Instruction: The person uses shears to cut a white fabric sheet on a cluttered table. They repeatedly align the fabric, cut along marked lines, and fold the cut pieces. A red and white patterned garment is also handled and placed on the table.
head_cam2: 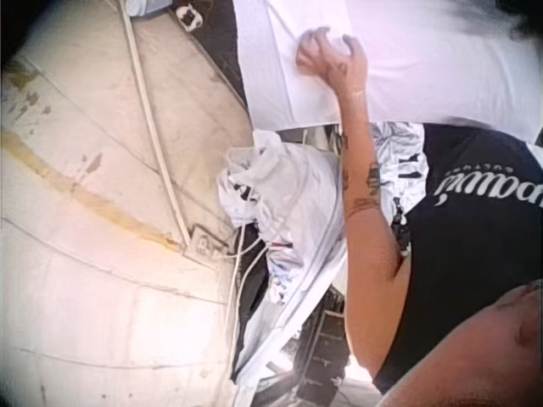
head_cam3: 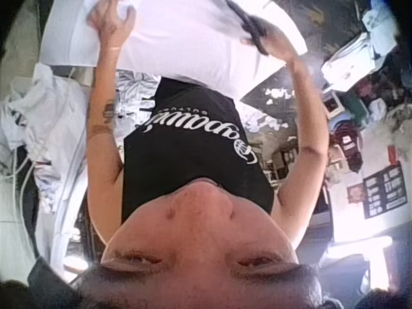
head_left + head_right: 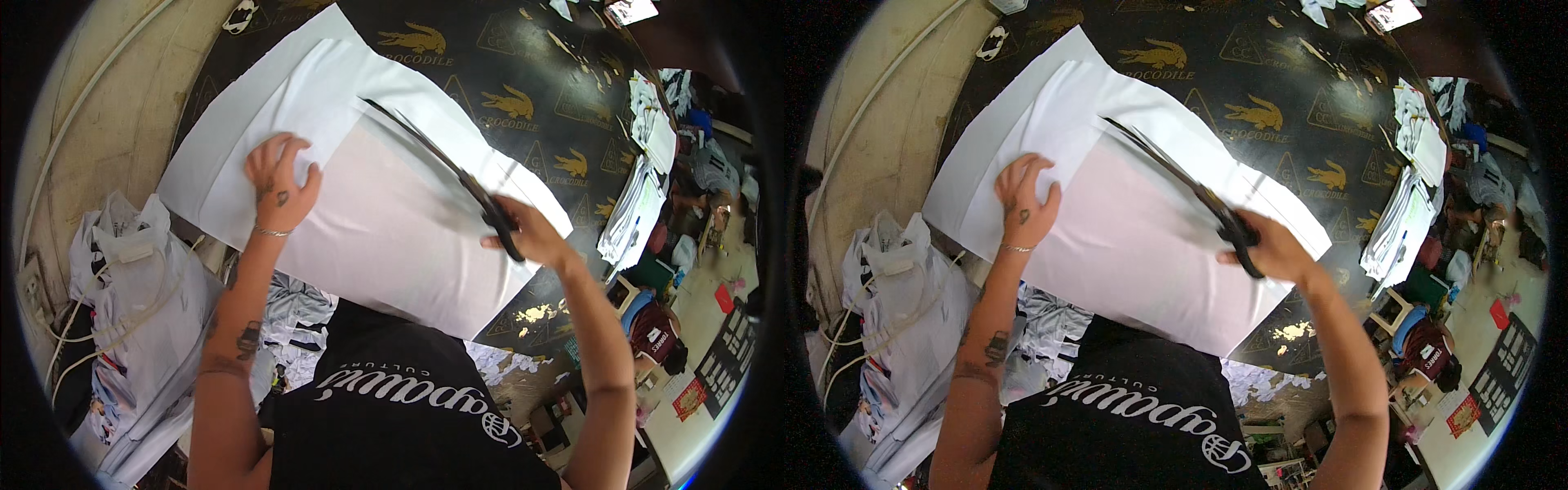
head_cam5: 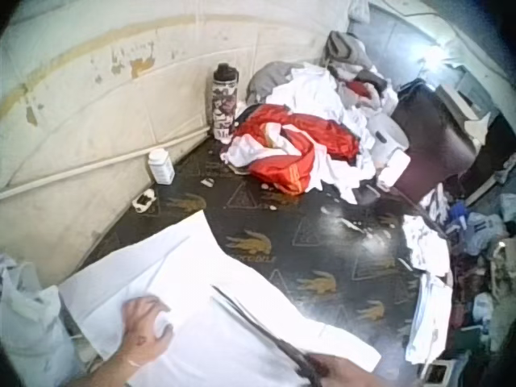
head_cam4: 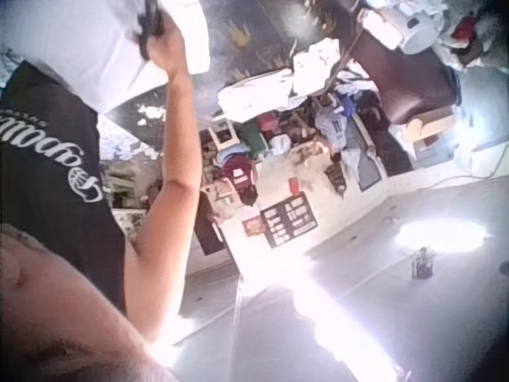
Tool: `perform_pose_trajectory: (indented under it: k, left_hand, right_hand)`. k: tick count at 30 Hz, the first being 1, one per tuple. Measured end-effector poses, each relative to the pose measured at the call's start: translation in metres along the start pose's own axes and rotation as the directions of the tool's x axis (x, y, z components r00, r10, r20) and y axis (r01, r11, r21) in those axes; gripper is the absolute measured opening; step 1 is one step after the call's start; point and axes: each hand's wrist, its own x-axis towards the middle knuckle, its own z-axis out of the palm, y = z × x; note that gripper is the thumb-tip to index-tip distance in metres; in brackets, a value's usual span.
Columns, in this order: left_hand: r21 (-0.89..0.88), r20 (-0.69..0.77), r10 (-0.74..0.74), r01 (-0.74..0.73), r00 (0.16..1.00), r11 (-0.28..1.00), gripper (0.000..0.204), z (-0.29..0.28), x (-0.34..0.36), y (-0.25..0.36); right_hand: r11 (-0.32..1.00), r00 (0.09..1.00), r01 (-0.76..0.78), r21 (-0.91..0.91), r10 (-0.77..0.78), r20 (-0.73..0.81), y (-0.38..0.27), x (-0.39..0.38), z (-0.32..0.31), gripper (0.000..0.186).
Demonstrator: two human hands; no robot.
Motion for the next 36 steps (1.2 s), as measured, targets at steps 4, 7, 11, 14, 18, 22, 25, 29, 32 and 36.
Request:
perform_pose_trajectory:
  k: [4,7,11,14,18,22,25,29,32,36]
  left_hand:
    - [-0.435,0.086,0.428,-0.352,0.900,0.829,0.033,0.055,0.049,0.067]
    - [-0.237,0.252,0.541,-0.491,0.802,0.838,0.024,0.082,0.094,0.105]
    - [-0.067,0.292,0.537,-0.543,0.791,0.837,0.009,0.070,0.141,0.105]
    - [-0.154,0.561,0.670,-0.734,0.486,0.662,0.005,0.062,0.124,0.110]
    - [0.046,0.628,0.678,-0.889,0.381,0.456,0.010,0.075,0.116,0.128]
    - [0.162,0.356,0.531,-0.611,0.769,0.775,0.030,0.101,0.136,0.162]
    - [0.098,-0.135,0.450,-0.440,0.883,0.893,0.032,0.123,0.118,0.186]
    - [-0.167,0.043,0.507,-0.494,0.861,0.853,0.037,0.121,0.019,0.193]
    - [-0.166,0.254,0.675,-0.656,0.692,0.736,0.034,0.097,-0.107,0.193]
    - [-0.006,0.109,0.590,-0.593,0.800,0.805,0.027,0.067,-0.229,0.191]
  right_hand:
    - [0.988,0.935,-0.139,0.067,0.153,-0.321,0.108,-0.100,0.063,0.057]
    - [0.954,0.734,-0.230,0.192,0.300,-0.609,0.182,-0.143,0.128,0.063]
    - [0.950,0.572,-0.311,-0.006,0.182,-0.800,0.228,-0.163,0.194,0.059]
    - [0.971,0.601,-0.203,0.129,0.227,-0.767,0.215,-0.142,0.225,0.062]
    - [0.991,0.669,-0.085,-0.104,-0.021,-0.743,0.212,-0.123,0.171,0.071]
    - [0.877,0.434,-0.398,-0.270,-0.079,-0.897,0.233,-0.110,0.008,0.066]
    - [0.921,0.356,-0.373,-0.112,0.031,-0.934,0.235,-0.134,-0.062,0.062]
    - [0.949,0.639,0.142,0.280,0.129,-0.759,0.254,-0.194,-0.018,0.064]
    - [0.862,0.903,0.081,0.500,0.149,-0.403,0.282,-0.257,0.065,0.051]
    - [0.835,0.991,-0.115,0.539,0.058,0.122,0.340,-0.322,0.132,0.080]
